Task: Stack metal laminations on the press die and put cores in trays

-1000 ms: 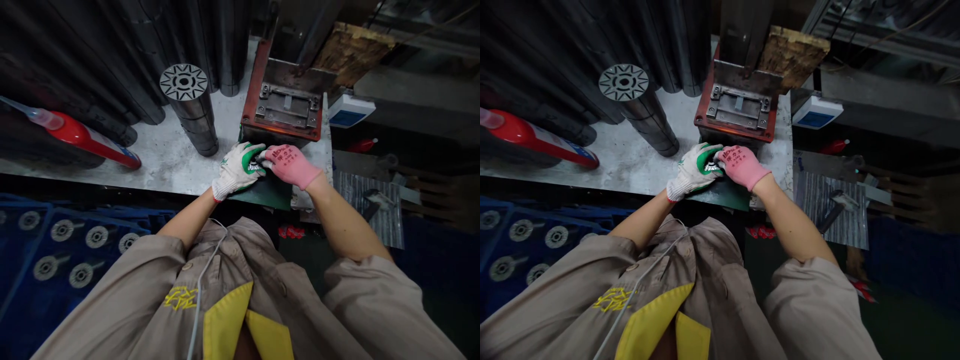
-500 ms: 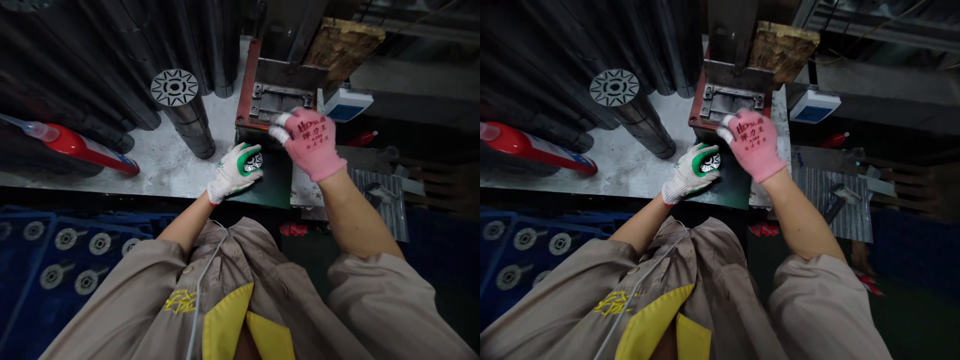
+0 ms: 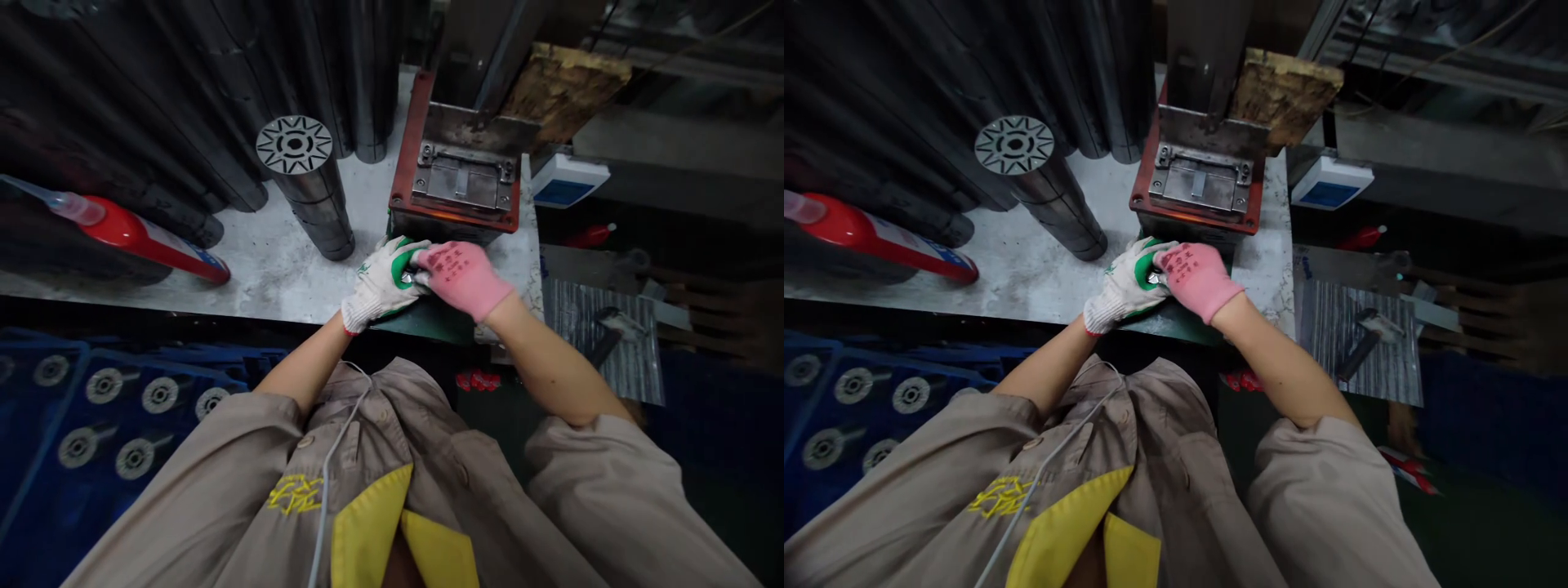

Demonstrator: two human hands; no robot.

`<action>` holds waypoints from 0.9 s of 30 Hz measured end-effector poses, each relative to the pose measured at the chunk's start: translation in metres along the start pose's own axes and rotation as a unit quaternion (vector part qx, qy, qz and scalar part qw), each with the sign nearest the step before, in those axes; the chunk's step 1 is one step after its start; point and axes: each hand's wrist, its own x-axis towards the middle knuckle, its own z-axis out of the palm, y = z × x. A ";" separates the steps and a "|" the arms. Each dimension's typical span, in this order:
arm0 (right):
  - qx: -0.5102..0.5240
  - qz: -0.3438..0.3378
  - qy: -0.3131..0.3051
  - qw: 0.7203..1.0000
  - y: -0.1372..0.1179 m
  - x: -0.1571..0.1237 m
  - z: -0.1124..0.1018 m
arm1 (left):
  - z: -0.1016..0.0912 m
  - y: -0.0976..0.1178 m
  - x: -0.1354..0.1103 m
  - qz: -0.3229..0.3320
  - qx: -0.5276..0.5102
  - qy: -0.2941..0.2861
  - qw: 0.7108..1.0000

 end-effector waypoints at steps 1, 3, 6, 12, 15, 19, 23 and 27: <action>0.011 0.023 0.043 0.999 0.009 -0.001 -0.006 | 0.001 0.003 0.001 -0.010 -0.023 0.018 1.000; 0.020 0.093 0.146 0.985 0.026 0.000 -0.018 | 0.004 0.009 0.004 -0.043 -0.051 0.051 0.996; 0.001 0.164 0.220 0.962 0.045 0.011 -0.028 | 0.008 0.015 0.008 -0.079 -0.018 0.068 0.994; 0.011 0.110 0.239 0.965 0.051 0.010 -0.014 | 0.014 0.013 0.005 -0.074 0.043 0.058 0.995; 0.072 0.063 0.207 0.974 0.045 0.002 0.008 | 0.017 0.006 0.001 -0.076 0.064 0.069 0.993; 0.065 0.034 0.056 0.996 0.038 0.010 0.030 | 0.014 0.000 0.001 -0.048 0.057 0.033 0.997; -0.005 -0.051 -0.001 0.999 0.037 0.010 0.016 | 0.007 0.002 0.000 -0.012 0.034 0.012 0.999; -0.005 0.070 0.159 0.985 0.041 0.002 -0.019 | 0.006 0.005 -0.004 -0.041 0.019 0.072 0.996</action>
